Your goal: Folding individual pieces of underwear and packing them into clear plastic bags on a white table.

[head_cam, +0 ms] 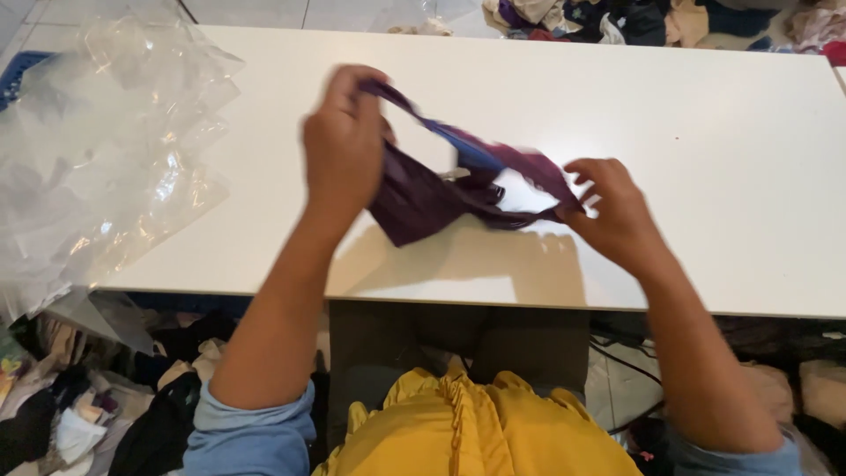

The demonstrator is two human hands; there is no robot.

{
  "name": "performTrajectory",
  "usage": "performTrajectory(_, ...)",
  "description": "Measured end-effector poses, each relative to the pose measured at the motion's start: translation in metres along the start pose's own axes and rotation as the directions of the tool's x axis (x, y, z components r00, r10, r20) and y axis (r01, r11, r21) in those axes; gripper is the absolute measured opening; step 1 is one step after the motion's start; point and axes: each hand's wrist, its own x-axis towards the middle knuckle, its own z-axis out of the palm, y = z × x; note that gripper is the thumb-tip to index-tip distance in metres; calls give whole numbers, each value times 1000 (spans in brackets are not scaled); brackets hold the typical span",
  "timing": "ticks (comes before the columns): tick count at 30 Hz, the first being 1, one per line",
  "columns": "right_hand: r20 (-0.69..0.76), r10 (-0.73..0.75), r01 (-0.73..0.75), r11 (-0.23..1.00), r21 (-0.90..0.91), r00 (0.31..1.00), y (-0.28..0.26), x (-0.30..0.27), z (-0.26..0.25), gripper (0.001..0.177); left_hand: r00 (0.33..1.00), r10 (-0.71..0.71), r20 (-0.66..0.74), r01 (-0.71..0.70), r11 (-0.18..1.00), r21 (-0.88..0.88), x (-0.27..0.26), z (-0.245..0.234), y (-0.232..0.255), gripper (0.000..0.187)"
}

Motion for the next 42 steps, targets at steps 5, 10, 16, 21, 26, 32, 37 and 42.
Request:
performTrajectory(5, -11, 162, -158, 976, 151, 987, 0, -15, -51, 32, 998, 8, -61, 5, 978, 211, 4, -31, 5, 27)
performTrajectory(10, -66, -88, 109, 851, 514, 994, -2, 3, -104, 28, 998, 61, 11, -62, 974, 217, 43, -36, -15, 31)
performTrajectory(16, 101, 88, -119, 926, 359, 991, 71, 87, -127, 30, 975, -77, 210, 79, 997, -2, 107, -12, -26, 33)
performTrajectory(21, 224, -293, 323, 940, -113, 930, 148, 121, -191, 29, 969, 87, 231, -80, 996, -41, 86, -9, -42, 33)
performTrajectory(26, 191, -322, 320, 946, 42, 927, 64, 35, -75, 23, 931, 210, 299, -220, 976, -2, 21, -8, -97, 38)
performTrajectory(32, 393, 37, 63, 969, -239, 919, 33, -30, 6, 33, 842, 10, 540, -217, 922, 320, -74, -16, -149, 38)
performTrajectory(37, 368, -48, 147, 959, -244, 928, 40, -50, 13, 38, 832, 224, 509, -399, 878, 266, -107, -30, -159, 36)
performTrajectory(42, 364, -19, 131, 949, -286, 931, 30, -52, 12, 38, 837, 316, 446, -474, 826, 304, -118, -34, -155, 23)
